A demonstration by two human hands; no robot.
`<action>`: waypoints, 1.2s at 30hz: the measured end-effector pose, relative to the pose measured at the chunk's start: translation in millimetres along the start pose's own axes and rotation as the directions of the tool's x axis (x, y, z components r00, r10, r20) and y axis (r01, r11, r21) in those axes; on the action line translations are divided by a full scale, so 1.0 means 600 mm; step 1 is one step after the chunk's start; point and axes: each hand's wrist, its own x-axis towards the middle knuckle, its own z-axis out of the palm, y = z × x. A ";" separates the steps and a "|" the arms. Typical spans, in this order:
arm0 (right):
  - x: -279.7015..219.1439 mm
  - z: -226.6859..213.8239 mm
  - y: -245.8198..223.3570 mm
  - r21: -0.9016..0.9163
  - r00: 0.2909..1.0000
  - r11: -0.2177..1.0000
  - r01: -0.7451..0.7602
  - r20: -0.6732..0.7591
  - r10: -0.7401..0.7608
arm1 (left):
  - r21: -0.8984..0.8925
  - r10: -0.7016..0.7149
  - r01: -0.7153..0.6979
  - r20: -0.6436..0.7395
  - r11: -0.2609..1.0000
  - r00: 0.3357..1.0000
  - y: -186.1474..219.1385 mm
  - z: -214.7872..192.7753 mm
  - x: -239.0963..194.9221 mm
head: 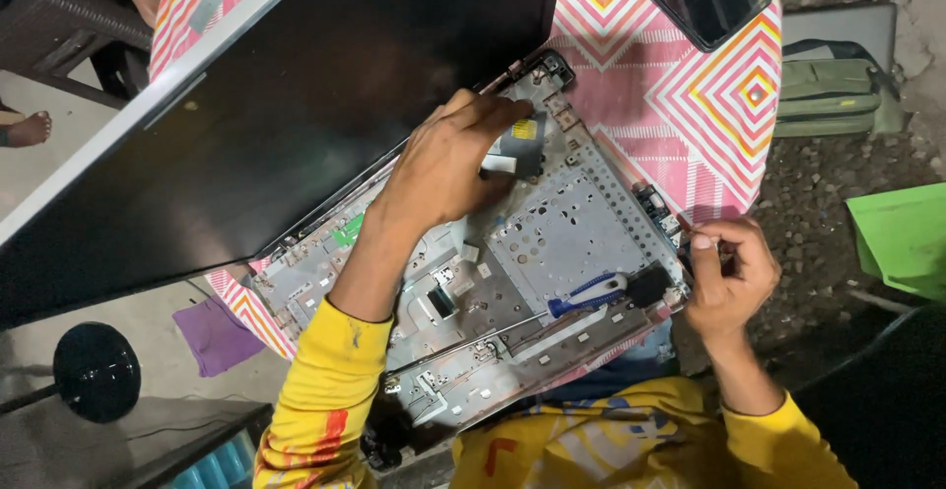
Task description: The person removes a small circuit board from the internal chassis of a disassembled laptop using a screwdriver. They then use a brush to clean the component and the surrounding area before reinserting the board into its slot.
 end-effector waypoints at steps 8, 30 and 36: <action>0.000 0.002 0.017 0.002 0.997 0.997 0.075 0.011 -0.075 | -0.180 -0.115 0.076 -0.218 0.981 0.969 -0.001 0.009 -0.008; 0.008 -0.001 -0.014 -0.016 1.000 1.000 0.014 0.008 -0.013 | 0.098 -0.117 0.168 -0.390 0.981 0.913 0.024 0.088 0.012; 0.014 -0.002 0.014 0.058 0.996 0.995 0.085 -0.009 -0.085 | -0.043 -0.209 0.211 -0.425 0.976 0.881 0.019 0.102 0.009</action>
